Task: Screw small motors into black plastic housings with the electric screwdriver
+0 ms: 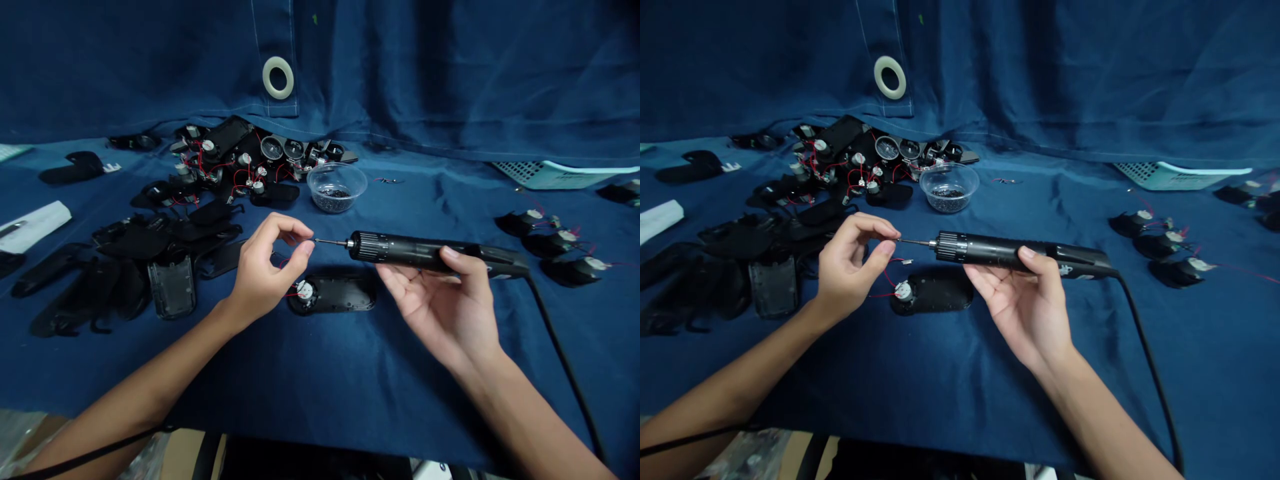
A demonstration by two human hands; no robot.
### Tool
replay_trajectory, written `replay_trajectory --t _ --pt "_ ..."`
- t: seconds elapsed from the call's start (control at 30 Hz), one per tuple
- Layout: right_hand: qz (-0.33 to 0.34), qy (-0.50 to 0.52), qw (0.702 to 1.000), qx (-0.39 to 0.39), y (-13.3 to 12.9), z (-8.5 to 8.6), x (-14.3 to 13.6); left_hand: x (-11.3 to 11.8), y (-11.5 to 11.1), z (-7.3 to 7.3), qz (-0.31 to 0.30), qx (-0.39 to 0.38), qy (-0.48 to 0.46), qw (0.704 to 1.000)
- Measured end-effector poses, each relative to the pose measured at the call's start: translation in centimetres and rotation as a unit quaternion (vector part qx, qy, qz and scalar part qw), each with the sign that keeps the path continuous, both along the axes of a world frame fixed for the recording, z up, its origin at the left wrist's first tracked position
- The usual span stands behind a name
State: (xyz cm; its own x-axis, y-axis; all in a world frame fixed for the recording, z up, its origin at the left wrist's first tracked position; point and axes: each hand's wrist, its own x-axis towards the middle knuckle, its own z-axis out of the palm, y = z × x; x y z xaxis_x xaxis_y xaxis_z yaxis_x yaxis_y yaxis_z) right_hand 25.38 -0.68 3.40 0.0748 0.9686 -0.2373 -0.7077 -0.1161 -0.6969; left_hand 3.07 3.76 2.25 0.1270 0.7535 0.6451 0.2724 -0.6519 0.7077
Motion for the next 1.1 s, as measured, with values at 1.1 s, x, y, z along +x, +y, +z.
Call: replay_trajectory --t 1.1 --pt "-0.206 -0.093 0.911 0.344 3.4 6.4 -1.4 -3.3 -1.3 -1.9 -0.140 -0.163 0.323 0.921"
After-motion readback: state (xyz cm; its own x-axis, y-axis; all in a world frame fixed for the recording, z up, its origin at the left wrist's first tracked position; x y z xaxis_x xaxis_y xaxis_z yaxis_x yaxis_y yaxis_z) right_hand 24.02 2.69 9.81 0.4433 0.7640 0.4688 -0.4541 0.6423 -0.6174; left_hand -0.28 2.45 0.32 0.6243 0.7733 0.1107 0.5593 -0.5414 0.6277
